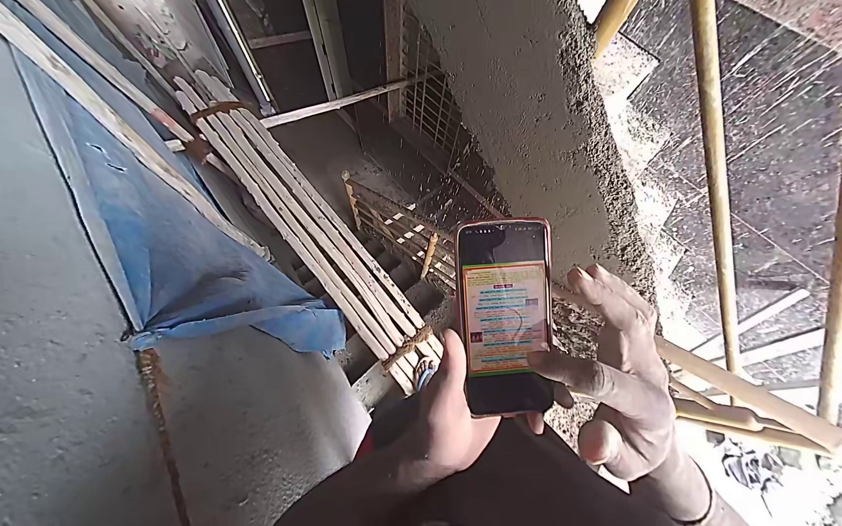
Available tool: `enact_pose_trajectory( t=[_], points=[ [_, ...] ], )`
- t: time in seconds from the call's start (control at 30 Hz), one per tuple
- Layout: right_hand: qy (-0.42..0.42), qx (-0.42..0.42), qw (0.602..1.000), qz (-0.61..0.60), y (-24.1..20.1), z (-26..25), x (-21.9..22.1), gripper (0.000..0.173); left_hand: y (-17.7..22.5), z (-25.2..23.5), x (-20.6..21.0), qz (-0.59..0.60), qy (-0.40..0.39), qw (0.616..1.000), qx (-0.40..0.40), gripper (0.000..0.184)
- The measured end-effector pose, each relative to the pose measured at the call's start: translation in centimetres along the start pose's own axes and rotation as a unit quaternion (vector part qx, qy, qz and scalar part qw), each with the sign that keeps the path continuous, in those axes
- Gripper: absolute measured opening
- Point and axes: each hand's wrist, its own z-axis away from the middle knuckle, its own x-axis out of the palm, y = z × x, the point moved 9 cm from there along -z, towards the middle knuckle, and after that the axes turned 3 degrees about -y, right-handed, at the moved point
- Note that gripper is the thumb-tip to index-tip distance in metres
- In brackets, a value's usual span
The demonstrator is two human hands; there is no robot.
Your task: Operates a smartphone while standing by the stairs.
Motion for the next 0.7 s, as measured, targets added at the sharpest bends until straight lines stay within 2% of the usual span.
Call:
enact_pose_trajectory(
  t=[0.7],
  points=[
    [-0.001, -0.014, 1.000, -0.007, -0.49, 0.16, 0.06, 0.053, -0.23, 0.06, 0.01, -0.006, -0.004, 1.000, 0.002, 0.058]
  ],
)
